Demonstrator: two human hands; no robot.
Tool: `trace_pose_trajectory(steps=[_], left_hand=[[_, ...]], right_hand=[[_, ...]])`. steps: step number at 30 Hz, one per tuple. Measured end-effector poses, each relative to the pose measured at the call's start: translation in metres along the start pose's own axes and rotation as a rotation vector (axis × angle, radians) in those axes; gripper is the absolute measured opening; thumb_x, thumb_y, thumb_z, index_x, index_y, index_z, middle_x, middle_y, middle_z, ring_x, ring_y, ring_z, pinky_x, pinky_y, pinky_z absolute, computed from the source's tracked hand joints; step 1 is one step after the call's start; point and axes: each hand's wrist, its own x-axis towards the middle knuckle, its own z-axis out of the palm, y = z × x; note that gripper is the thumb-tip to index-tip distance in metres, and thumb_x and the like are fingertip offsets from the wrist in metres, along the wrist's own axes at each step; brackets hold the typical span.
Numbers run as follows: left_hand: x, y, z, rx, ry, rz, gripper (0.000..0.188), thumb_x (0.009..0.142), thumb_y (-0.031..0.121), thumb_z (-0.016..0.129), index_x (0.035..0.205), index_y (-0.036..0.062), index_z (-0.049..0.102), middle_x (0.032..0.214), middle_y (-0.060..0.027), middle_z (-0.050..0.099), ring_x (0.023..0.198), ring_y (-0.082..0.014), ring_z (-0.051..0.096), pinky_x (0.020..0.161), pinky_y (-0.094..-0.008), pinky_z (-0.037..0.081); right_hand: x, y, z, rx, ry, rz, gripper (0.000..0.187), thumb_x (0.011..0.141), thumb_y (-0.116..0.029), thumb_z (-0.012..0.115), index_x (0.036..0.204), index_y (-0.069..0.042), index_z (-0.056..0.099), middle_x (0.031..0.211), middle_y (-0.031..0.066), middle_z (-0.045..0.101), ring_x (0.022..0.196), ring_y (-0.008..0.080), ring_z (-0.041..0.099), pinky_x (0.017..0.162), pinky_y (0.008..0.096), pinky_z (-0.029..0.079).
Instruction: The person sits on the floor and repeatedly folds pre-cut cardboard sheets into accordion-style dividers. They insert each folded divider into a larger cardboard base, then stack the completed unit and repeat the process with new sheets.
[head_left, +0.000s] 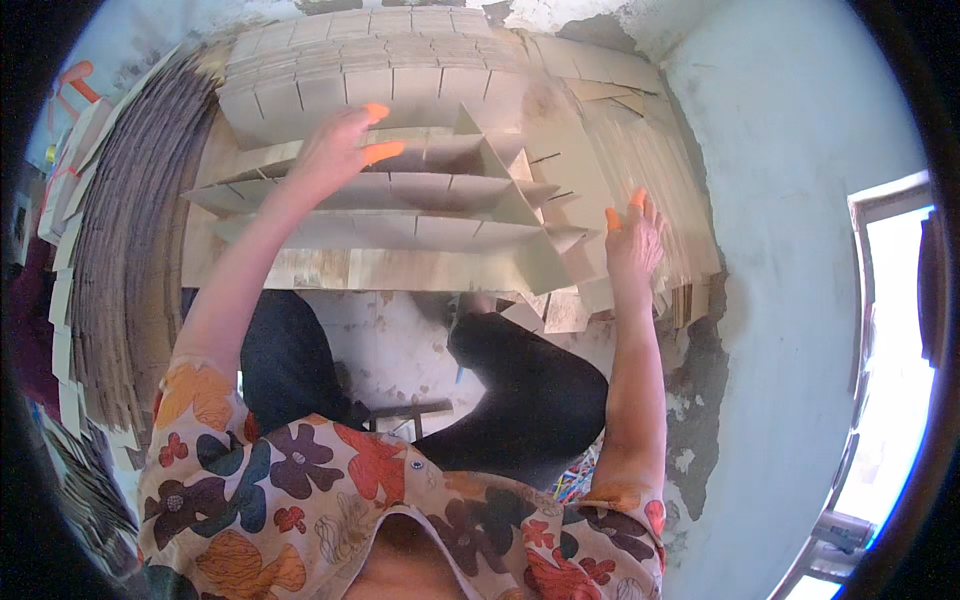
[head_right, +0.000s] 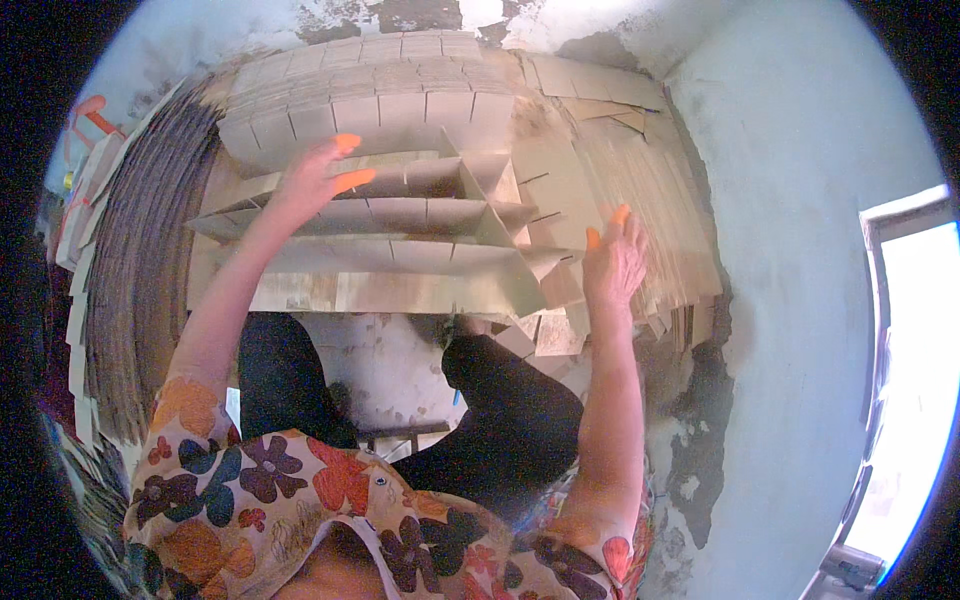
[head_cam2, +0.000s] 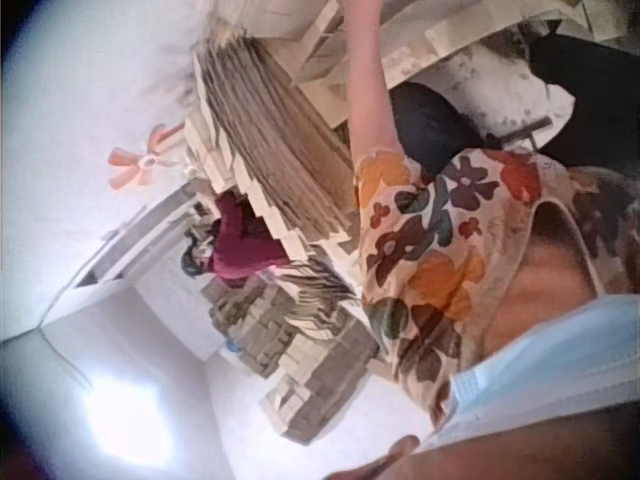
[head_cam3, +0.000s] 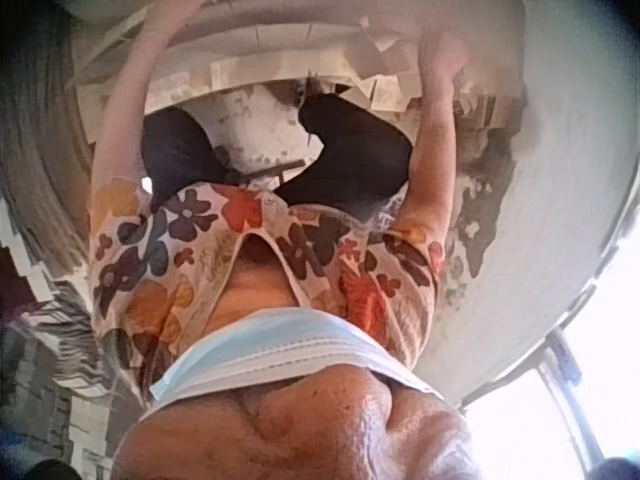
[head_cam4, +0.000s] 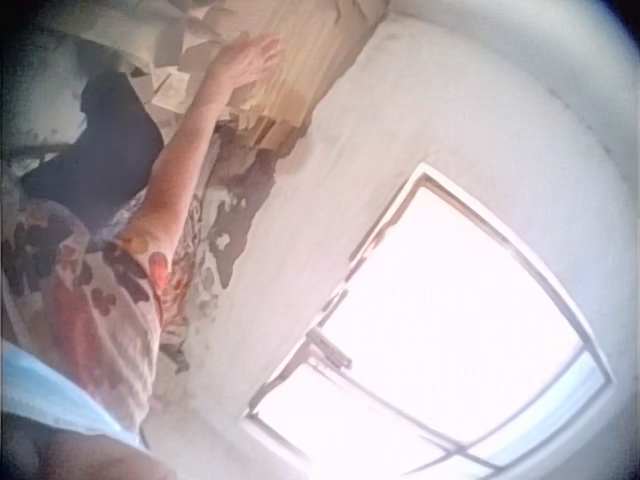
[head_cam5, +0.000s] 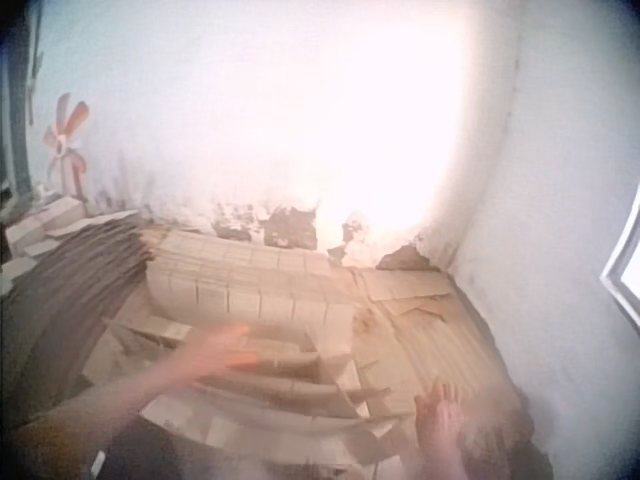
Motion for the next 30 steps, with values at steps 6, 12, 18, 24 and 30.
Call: trace_pose_trajectory(steps=[6,12,18,24,30], left_hand=[[-0.060,0.016,-0.028,0.085,0.122,0.071,0.046,0.073,0.027,0.076,0.108,0.0006,0.062,0.102,-0.0130,0.064,0.094,-0.0267,0.061,0.080,-0.0357,0.049],[-0.088,0.016,-0.032,0.091,0.126,-0.016,0.044,0.074,0.025,0.076,0.108,0.0012,0.062,0.099,-0.0117,0.064,0.093,-0.0250,0.060,0.079,-0.0345,0.049],[-0.088,0.021,-0.028,0.117,-0.031,0.019,0.043,0.076,0.027,0.073,0.108,0.0011,0.061,0.102,-0.0128,0.063,0.100,-0.0265,0.058,0.085,-0.0344,0.047],[-0.087,0.004,0.014,0.089,-0.133,0.155,0.031,0.075,0.024,0.072,0.096,0.0037,0.062,0.086,-0.0143,0.062,0.085,-0.0313,0.059,0.072,-0.0398,0.048],[-0.098,0.007,0.033,0.064,-0.164,0.179,0.017,0.073,0.017,0.072,0.082,0.0046,0.063,0.072,-0.0139,0.058,0.070,-0.0330,0.057,0.061,-0.0438,0.045]], right_hand=[[-0.020,0.016,0.029,-0.455,-0.139,0.156,0.081,0.075,-0.043,0.070,0.134,-0.001,0.036,0.143,0.0158,0.029,0.133,0.0330,0.025,0.097,0.0594,0.028],[-0.004,0.065,0.030,-0.388,-0.111,0.247,0.070,0.078,-0.043,0.067,0.132,-0.007,0.042,0.130,0.0160,0.048,0.120,0.0291,0.046,0.096,0.0574,0.031],[0.006,0.055,-0.042,-0.166,-0.116,0.273,0.057,0.080,-0.029,0.069,0.129,-0.009,0.046,0.098,0.0177,0.066,0.090,0.0306,0.064,0.077,0.0430,0.049],[0.005,-0.033,-0.110,0.428,0.217,-0.283,0.044,0.081,-0.009,0.068,0.123,-0.008,0.056,0.076,0.0178,0.064,0.062,0.0266,0.060,0.056,0.0360,0.047],[-0.013,-0.079,-0.094,0.555,-0.054,-0.352,0.046,0.075,-0.005,0.070,0.120,-0.006,0.059,0.085,0.0196,0.065,0.054,0.0199,0.049,0.054,0.0330,0.045]])
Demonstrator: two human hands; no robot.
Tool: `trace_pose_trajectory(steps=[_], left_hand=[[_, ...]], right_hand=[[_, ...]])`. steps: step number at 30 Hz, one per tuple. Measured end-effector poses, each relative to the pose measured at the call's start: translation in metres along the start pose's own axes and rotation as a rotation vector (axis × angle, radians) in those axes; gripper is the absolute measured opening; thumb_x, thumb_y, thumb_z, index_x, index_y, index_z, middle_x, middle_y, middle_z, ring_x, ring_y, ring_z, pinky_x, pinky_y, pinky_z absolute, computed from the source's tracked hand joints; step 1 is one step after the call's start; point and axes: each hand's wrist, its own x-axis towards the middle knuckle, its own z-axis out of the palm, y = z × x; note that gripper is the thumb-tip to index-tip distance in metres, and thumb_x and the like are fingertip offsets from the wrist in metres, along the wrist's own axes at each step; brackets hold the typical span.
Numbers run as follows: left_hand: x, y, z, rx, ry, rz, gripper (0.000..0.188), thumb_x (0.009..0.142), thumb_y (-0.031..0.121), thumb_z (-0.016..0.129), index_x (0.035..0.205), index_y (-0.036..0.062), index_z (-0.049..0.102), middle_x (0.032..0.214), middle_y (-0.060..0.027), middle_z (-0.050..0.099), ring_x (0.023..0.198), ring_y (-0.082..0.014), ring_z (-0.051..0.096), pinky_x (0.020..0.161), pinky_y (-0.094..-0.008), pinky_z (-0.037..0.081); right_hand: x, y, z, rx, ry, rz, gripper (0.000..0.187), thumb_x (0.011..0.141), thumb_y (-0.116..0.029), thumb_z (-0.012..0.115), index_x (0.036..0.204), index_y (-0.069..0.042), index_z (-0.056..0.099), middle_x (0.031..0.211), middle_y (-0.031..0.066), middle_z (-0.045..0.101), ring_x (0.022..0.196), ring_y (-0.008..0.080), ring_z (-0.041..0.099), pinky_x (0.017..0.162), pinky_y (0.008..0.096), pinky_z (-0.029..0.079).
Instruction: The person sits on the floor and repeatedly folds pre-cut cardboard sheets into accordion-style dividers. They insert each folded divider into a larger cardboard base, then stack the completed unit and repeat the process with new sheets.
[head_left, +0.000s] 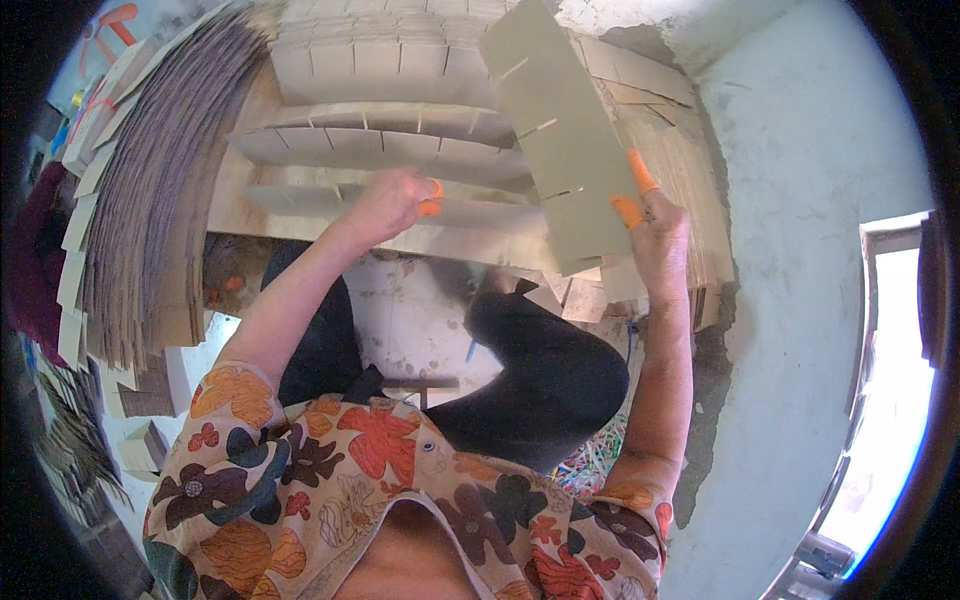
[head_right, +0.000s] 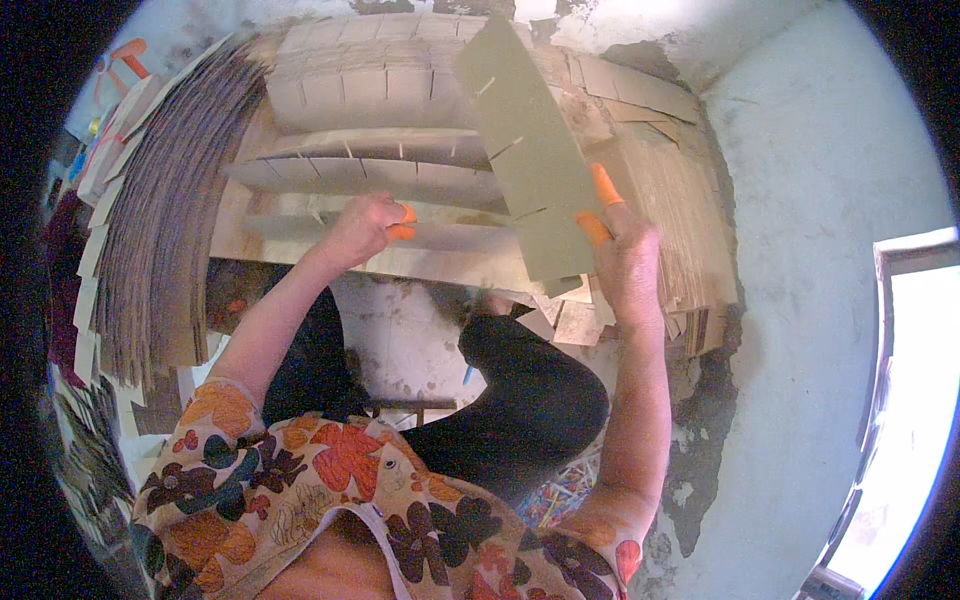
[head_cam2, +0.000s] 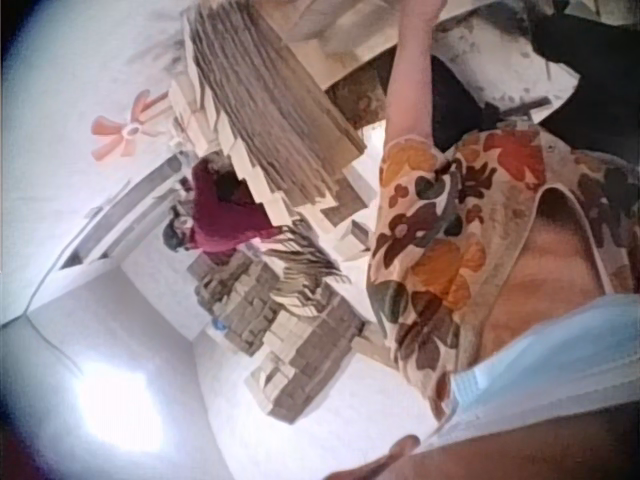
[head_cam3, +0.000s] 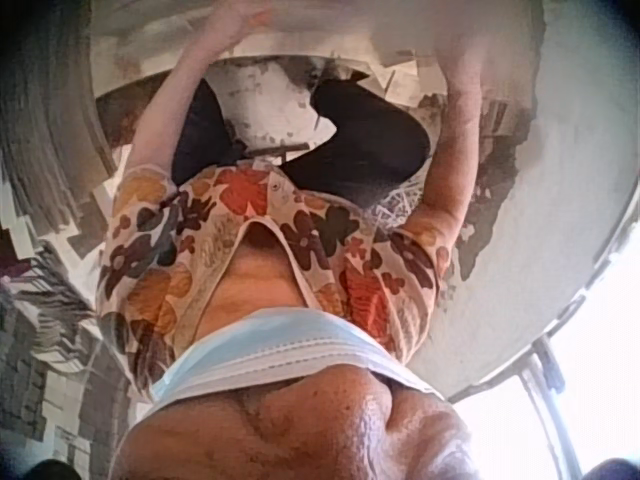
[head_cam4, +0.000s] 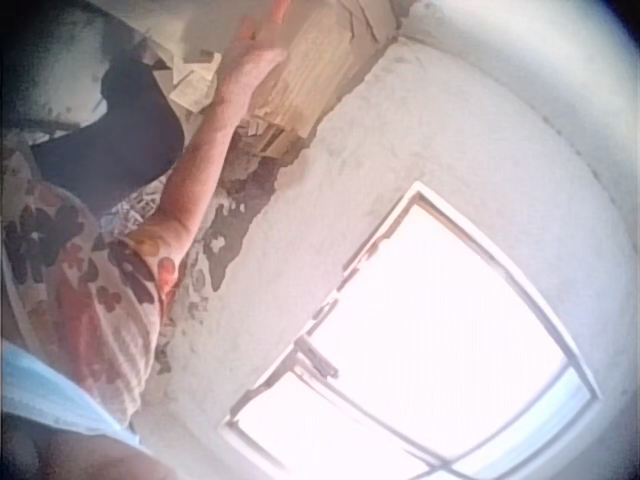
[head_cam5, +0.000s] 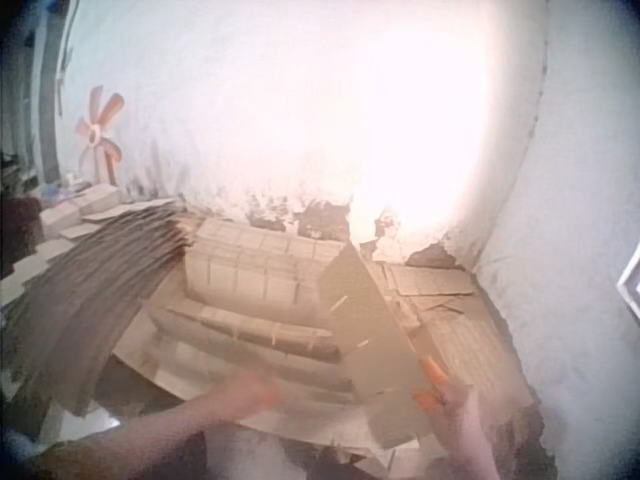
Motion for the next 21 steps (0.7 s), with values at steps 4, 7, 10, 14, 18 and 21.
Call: trace_pose_trajectory(steps=[4,7,10,14,18,21], left_hand=[[-0.004,0.005,0.000,-0.015,-0.040,0.006,0.019,0.071,0.018,0.073,0.081,0.0041,0.064,0.071,-0.0138,0.059,0.070,-0.0329,0.058,0.061,-0.0431,0.045],[0.001,0.010,-0.008,-0.089,-0.140,-0.039,0.022,0.071,0.021,0.073,0.081,0.0042,0.064,0.076,-0.0173,0.061,0.073,-0.0361,0.059,0.062,-0.0446,0.047],[0.022,0.012,-0.013,-0.113,0.171,0.042,0.025,0.070,0.021,0.074,0.085,0.0038,0.063,0.082,-0.0187,0.063,0.077,-0.0376,0.059,0.066,-0.0445,0.048],[0.050,-0.015,-0.016,0.090,0.331,0.117,0.018,0.074,0.009,0.071,0.090,0.0051,0.063,0.087,-0.0159,0.061,0.083,-0.0342,0.060,0.070,-0.0445,0.048],[0.049,-0.031,-0.004,0.072,0.068,-0.102,0.019,0.072,0.007,0.071,0.089,0.0050,0.061,0.083,-0.0163,0.060,0.081,-0.0356,0.060,0.068,-0.0444,0.048],[0.047,-0.034,0.000,0.052,0.061,-0.087,0.020,0.072,0.008,0.072,0.088,0.0057,0.060,0.080,-0.0165,0.060,0.079,-0.0363,0.060,0.067,-0.0441,0.048]], right_hand=[[-0.002,-0.008,0.015,-0.023,-0.070,0.023,0.030,0.074,-0.002,0.070,0.103,0.001,0.062,0.093,0.0226,0.064,0.052,0.0223,0.048,0.053,0.0326,0.045],[-0.004,-0.008,0.025,0.019,-0.113,0.054,0.023,0.074,0.000,0.070,0.094,0.004,0.060,0.103,0.0213,0.063,0.053,0.0237,0.049,0.053,0.0327,0.045],[-0.003,-0.004,0.028,0.078,-0.054,-0.026,0.026,0.075,0.000,0.070,0.098,0.004,0.060,0.102,0.0225,0.063,0.054,0.0261,0.051,0.054,0.0329,0.046],[-0.001,-0.009,0.025,0.068,-0.079,0.046,0.038,0.074,0.000,0.070,0.111,0.003,0.060,0.090,0.0249,0.062,0.057,0.0316,0.056,0.056,0.0332,0.047],[-0.002,-0.008,0.027,0.040,-0.122,-0.037,0.046,0.074,-0.001,0.070,0.119,0.000,0.058,0.079,0.0235,0.060,0.061,0.0323,0.058,0.059,0.0336,0.048],[-0.001,-0.013,0.027,0.075,-0.146,-0.015,0.048,0.074,-0.001,0.070,0.121,-0.001,0.057,0.079,0.0230,0.060,0.063,0.0319,0.058,0.060,0.0345,0.048]])
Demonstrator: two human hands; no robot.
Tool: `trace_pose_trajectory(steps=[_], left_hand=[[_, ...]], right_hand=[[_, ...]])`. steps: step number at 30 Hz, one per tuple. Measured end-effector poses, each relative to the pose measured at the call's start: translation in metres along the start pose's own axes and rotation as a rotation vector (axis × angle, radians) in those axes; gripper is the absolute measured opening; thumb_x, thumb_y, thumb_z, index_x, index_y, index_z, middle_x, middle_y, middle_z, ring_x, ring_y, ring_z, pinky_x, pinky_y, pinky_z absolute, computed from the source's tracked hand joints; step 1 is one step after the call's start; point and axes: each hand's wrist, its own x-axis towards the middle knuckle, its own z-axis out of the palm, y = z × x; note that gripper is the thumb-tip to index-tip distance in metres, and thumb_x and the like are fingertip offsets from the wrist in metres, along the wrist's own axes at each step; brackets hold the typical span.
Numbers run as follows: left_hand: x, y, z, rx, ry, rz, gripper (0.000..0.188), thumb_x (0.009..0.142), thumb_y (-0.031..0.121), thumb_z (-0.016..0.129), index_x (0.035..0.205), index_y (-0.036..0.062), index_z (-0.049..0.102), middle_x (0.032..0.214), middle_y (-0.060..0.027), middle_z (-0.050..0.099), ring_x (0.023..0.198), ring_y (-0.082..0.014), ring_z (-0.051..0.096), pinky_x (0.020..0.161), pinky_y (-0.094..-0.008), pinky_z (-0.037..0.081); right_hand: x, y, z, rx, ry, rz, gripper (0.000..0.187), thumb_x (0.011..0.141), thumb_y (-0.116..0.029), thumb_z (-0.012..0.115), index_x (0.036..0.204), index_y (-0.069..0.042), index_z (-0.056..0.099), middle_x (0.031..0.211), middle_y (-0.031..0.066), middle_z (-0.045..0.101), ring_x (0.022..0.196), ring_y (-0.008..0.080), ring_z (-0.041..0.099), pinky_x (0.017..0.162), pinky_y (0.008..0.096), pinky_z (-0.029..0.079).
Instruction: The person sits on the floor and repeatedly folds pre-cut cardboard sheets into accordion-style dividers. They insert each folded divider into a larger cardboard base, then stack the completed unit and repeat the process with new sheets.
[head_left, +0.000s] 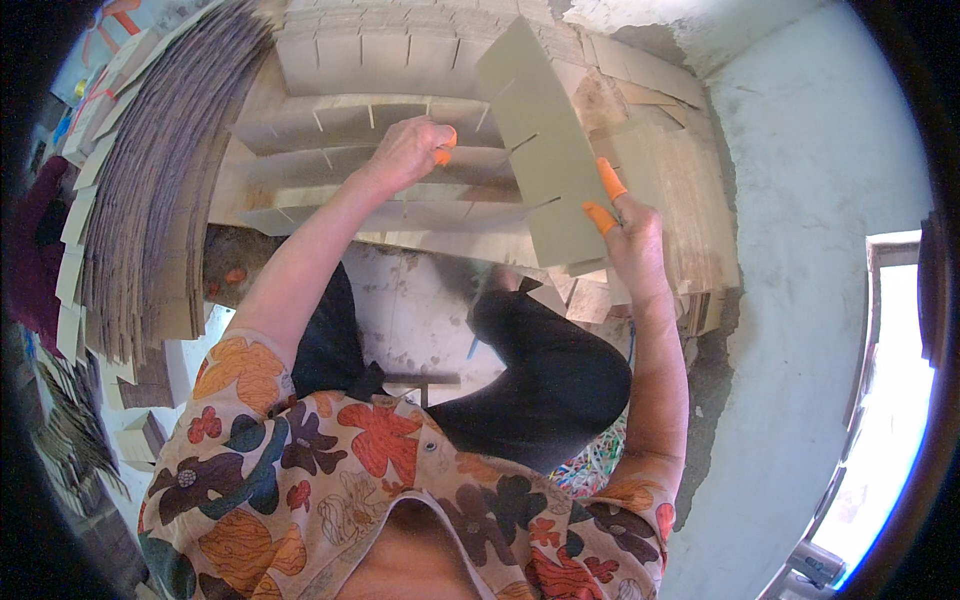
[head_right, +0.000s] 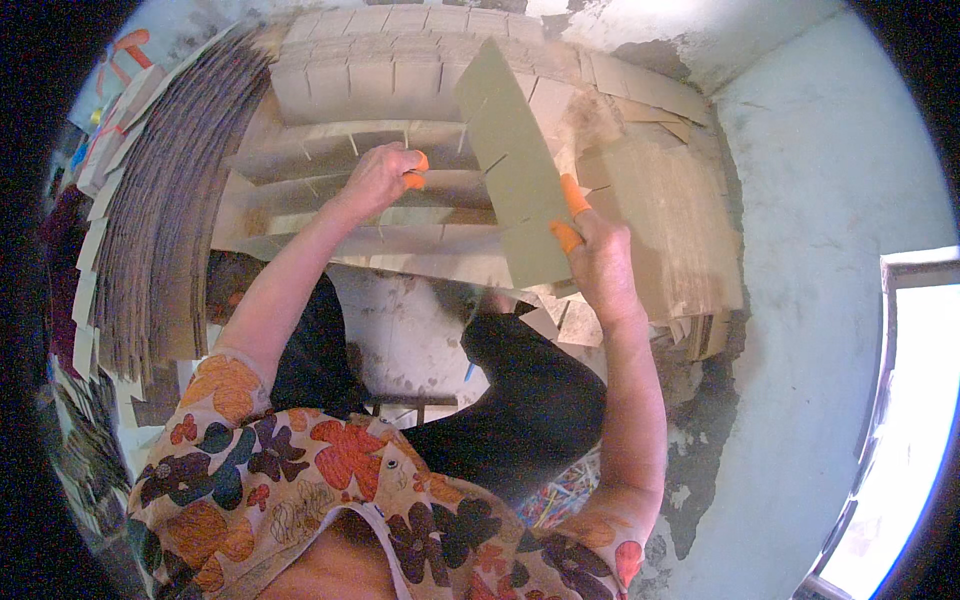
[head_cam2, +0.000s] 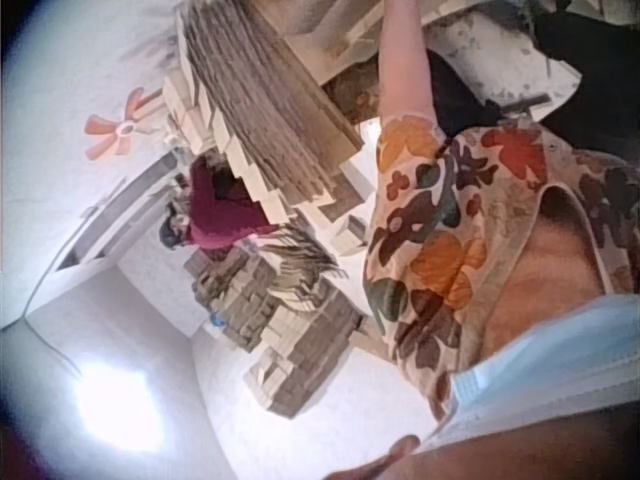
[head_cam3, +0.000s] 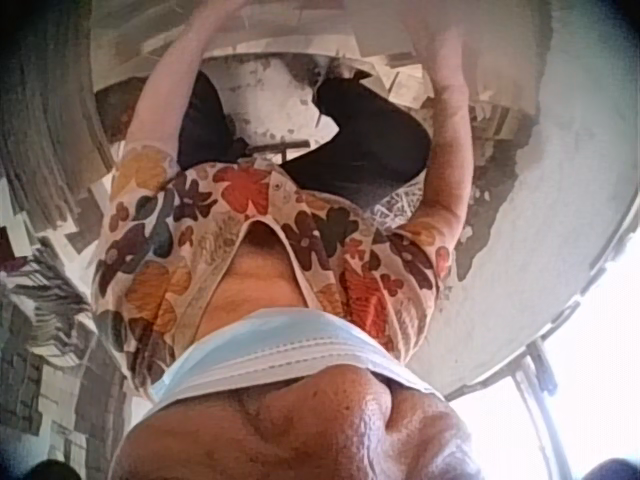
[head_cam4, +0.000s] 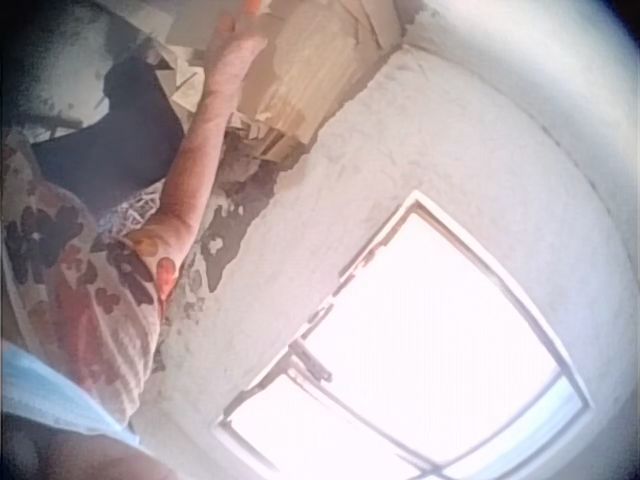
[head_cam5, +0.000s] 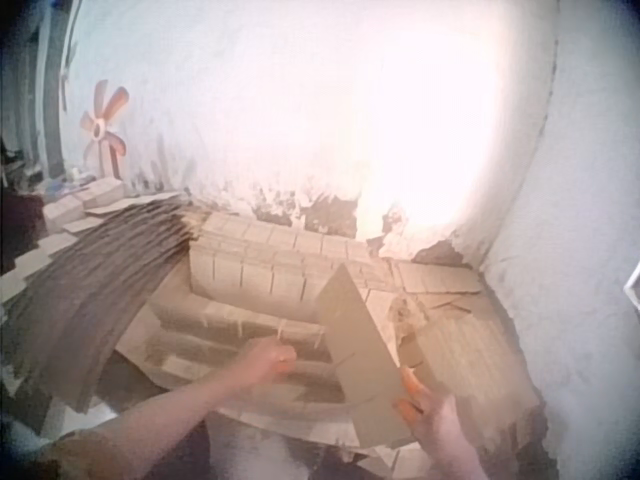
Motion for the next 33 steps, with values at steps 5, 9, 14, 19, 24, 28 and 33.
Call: trace_pose_trajectory(steps=[5,9,14,19,24,28,33], left_hand=[[0.002,0.005,-0.003,0.003,-0.007,-0.031,0.020,0.071,0.012,0.073,0.085,0.0063,0.060,0.077,-0.0168,0.059,0.077,-0.0364,0.060,0.066,-0.0437,0.047],[0.003,0.000,0.002,-0.040,0.045,-0.006,0.013,0.069,0.001,0.066,0.079,0.0019,0.059,0.072,-0.0207,0.059,0.075,-0.0396,0.060,0.064,-0.0474,0.047],[0.004,0.001,0.001,-0.075,0.042,0.004,0.016,0.068,0.003,0.070,0.079,0.0022,0.059,0.073,-0.0205,0.059,0.076,-0.0392,0.060,0.064,-0.0472,0.047],[0.003,-0.006,0.006,-0.048,0.039,0.029,0.019,0.069,0.008,0.072,0.081,0.0037,0.059,0.074,-0.0183,0.059,0.076,-0.0375,0.059,0.065,-0.0463,0.047],[0.003,-0.001,0.004,-0.047,0.005,-0.005,0.020,0.070,0.010,0.072,0.083,0.0036,0.059,0.075,-0.0180,0.059,0.076,-0.0376,0.059,0.065,-0.0458,0.046],[0.005,0.000,0.003,-0.058,-0.015,-0.054,0.019,0.070,0.009,0.072,0.083,0.0030,0.059,0.074,-0.0190,0.059,0.075,-0.0383,0.059,0.064,-0.0457,0.046],[0.006,-0.002,0.002,-0.063,-0.003,-0.011,0.018,0.070,0.010,0.072,0.083,0.0042,0.060,0.073,-0.0195,0.059,0.075,-0.0384,0.060,0.064,-0.0457,0.046]], right_hand=[[0.008,0.007,-0.001,0.062,0.010,-0.102,0.049,0.074,-0.001,0.070,0.121,-0.002,0.057,0.077,0.0233,0.059,0.063,0.0326,0.058,0.061,0.0357,0.047],[0.009,0.013,-0.002,-0.053,-0.025,-0.095,0.047,0.074,-0.001,0.070,0.119,-0.001,0.059,0.079,0.0228,0.060,0.065,0.0310,0.060,0.062,0.0345,0.048],[0.005,0.004,-0.003,0.045,0.021,-0.099,0.045,0.074,-0.001,0.070,0.118,-0.001,0.059,0.081,0.0240,0.061,0.066,0.0318,0.060,0.061,0.0350,0.048],[0.005,0.009,0.006,-0.011,-0.099,-0.063,0.044,0.074,0.001,0.069,0.117,-0.002,0.060,0.080,0.0254,0.059,0.066,0.0355,0.059,0.061,0.0373,0.048],[0.007,0.020,0.021,-0.009,-0.214,-0.048,0.048,0.076,0.002,0.068,0.123,-0.001,0.056,0.099,0.0236,0.063,0.068,0.0146,0.055,0.068,0.0306,0.047],[0.015,0.036,0.033,-0.029,-0.241,-0.051,0.051,0.078,0.002,0.066,0.127,-0.003,0.053,0.100,0.0254,0.062,0.074,0.0226,0.061,0.071,0.0316,0.047],[0.015,0.023,0.029,0.062,-0.164,-0.100,0.043,0.077,0.001,0.065,0.119,-0.001,0.057,0.079,0.0279,0.059,0.070,0.0406,0.060,0.063,0.0396,0.048]])
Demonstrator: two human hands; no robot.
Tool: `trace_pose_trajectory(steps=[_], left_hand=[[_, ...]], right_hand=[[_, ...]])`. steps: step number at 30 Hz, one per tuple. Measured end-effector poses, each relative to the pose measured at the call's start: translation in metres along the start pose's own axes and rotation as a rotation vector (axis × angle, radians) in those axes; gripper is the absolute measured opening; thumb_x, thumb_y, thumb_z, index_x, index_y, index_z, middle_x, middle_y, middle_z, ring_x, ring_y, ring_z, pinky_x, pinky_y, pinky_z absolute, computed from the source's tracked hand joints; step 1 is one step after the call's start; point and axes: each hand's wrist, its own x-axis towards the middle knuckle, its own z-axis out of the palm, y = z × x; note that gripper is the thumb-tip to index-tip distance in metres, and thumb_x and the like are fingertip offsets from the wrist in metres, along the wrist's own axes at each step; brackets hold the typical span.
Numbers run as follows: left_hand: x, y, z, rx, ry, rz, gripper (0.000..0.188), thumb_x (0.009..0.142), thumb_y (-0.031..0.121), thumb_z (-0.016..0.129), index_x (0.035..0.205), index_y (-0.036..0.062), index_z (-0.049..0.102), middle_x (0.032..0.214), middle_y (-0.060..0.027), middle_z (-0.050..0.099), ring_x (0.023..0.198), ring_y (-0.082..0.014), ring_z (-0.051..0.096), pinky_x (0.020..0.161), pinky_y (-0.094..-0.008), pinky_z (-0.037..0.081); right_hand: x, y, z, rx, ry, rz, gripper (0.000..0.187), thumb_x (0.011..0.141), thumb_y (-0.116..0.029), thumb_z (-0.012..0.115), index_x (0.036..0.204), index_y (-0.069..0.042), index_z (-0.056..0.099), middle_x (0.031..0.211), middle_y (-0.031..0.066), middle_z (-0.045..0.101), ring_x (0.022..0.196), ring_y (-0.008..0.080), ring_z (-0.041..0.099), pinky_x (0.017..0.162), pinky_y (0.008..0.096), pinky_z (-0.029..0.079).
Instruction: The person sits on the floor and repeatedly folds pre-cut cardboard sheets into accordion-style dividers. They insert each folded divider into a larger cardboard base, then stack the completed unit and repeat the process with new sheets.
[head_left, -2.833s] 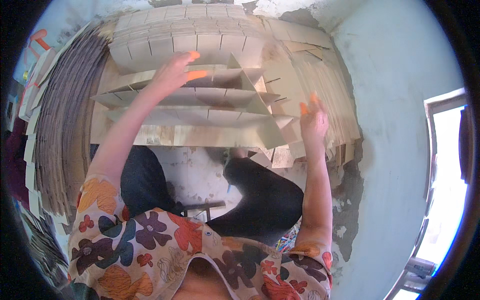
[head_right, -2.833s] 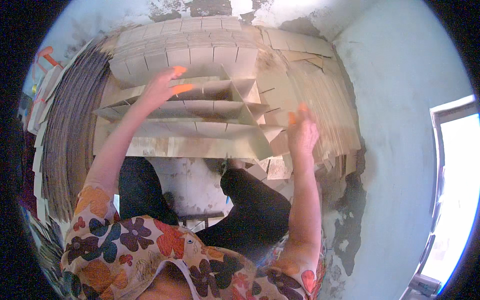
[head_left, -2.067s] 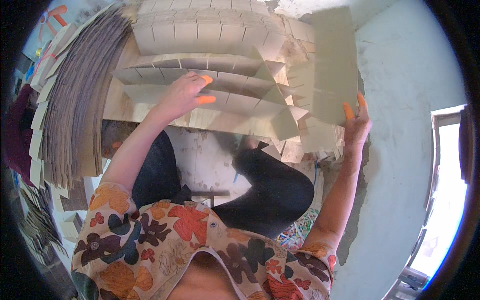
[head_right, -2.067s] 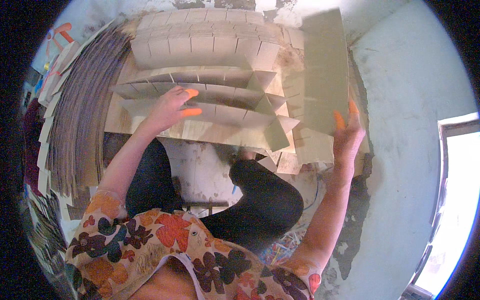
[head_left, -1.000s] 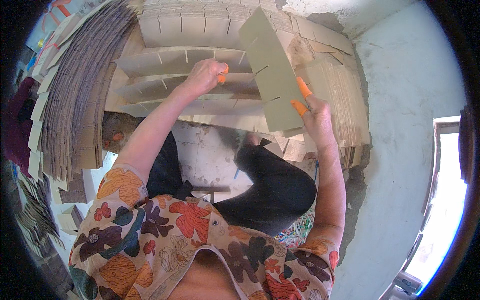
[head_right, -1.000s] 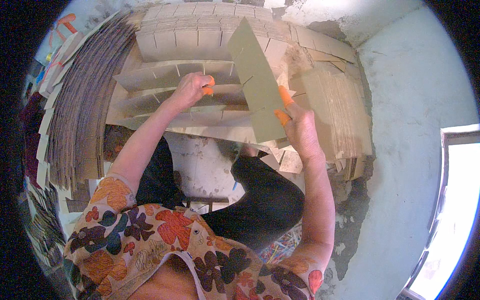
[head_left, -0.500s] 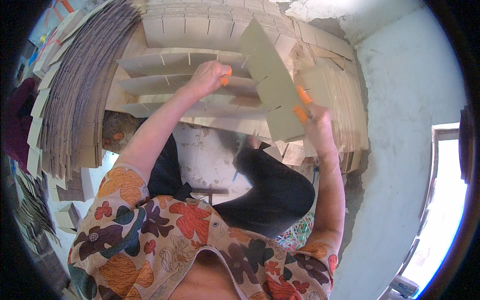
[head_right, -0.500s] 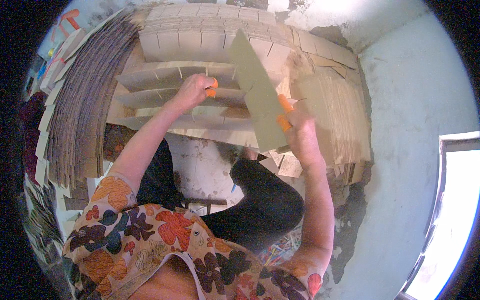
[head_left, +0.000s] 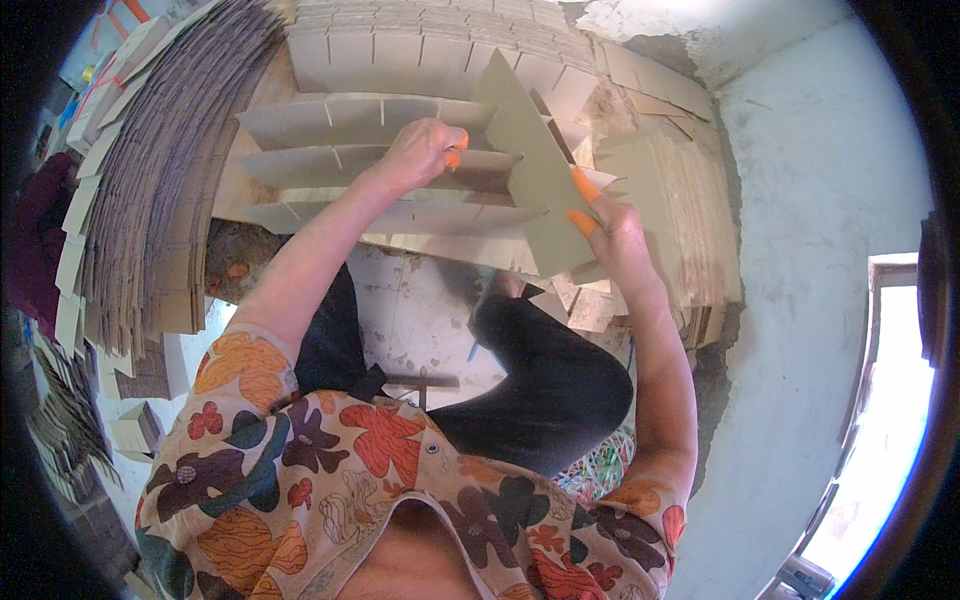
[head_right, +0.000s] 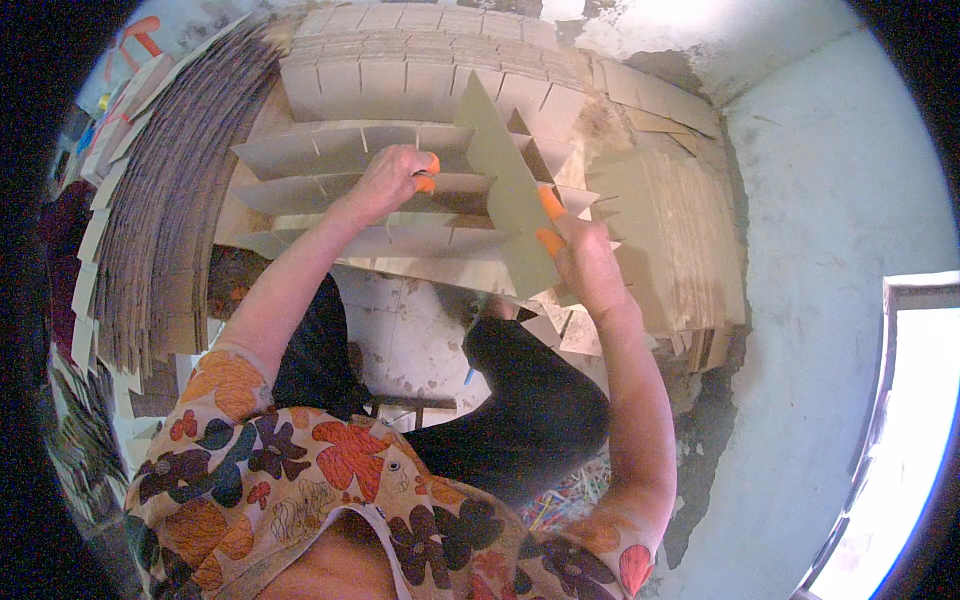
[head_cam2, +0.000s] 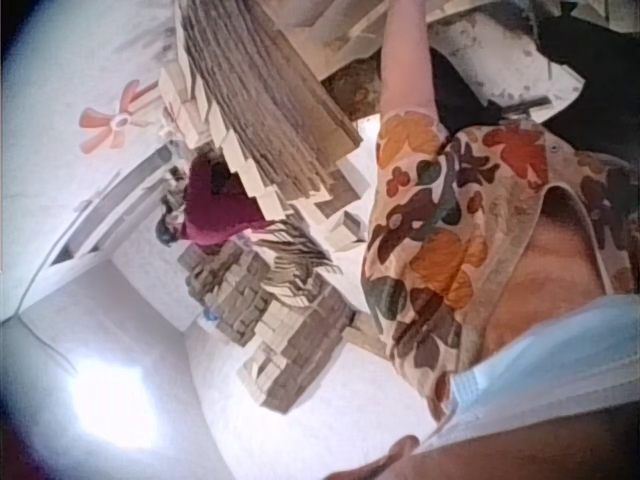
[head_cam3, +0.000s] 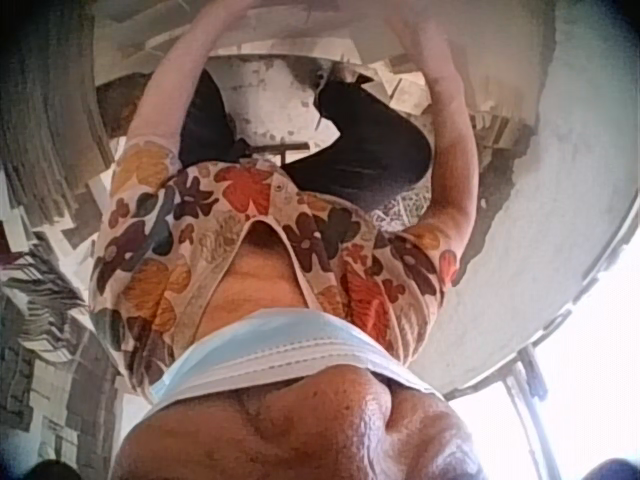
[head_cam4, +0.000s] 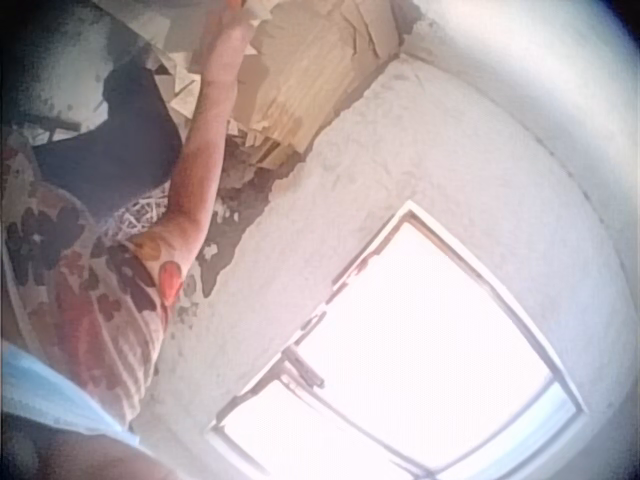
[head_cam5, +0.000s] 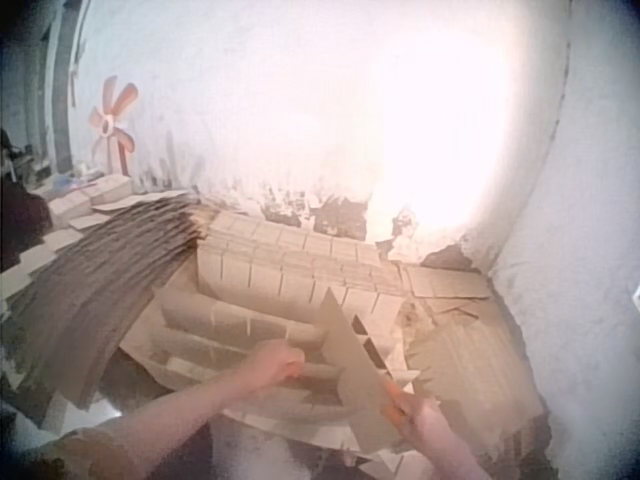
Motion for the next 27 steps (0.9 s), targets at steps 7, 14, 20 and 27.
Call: trace_pose_trajectory(steps=[7,14,20,27], left_hand=[[0.009,-0.003,-0.001,0.036,-0.053,0.033,0.017,0.069,0.011,0.072,0.079,0.0043,0.060,0.073,-0.0170,0.061,0.075,-0.0370,0.061,0.064,-0.0459,0.046],[0.005,-0.004,0.001,0.025,-0.035,0.016,0.018,0.069,0.012,0.072,0.077,0.0042,0.058,0.071,-0.0178,0.059,0.072,-0.0376,0.059,0.062,-0.0454,0.046],[-0.006,0.014,-0.006,0.046,0.064,0.015,0.022,0.072,0.011,0.072,0.091,0.0042,0.062,0.084,-0.0143,0.064,0.082,-0.0342,0.059,0.069,-0.0417,0.048],[-0.049,0.058,-0.053,0.073,0.398,0.142,0.033,0.072,0.013,0.074,0.101,0.0021,0.063,0.099,-0.0119,0.066,0.095,-0.0285,0.059,0.079,-0.0373,0.049]], right_hand=[[0.012,-0.001,0.002,-0.109,-0.147,0.038,0.034,0.075,0.001,0.064,0.109,0.002,0.058,0.087,0.0277,0.061,0.085,0.0411,0.061,0.071,0.0427,0.048],[0.026,-0.030,-0.018,-0.060,-0.304,0.107,0.022,0.072,0.002,0.061,0.094,0.004,0.059,0.086,0.0272,0.061,0.085,0.0423,0.060,0.073,0.0466,0.049],[-0.005,-0.010,0.021,-0.174,-0.379,0.071,0.028,0.074,-0.007,0.064,0.101,0.001,0.061,0.084,0.0249,0.062,0.083,0.0394,0.062,0.071,0.0452,0.049],[-0.064,0.079,-0.027,-0.749,0.448,0.307,0.046,0.079,-0.026,0.068,0.119,-0.006,0.055,0.116,0.0186,0.057,0.109,0.0335,0.055,0.084,0.0459,0.046]])
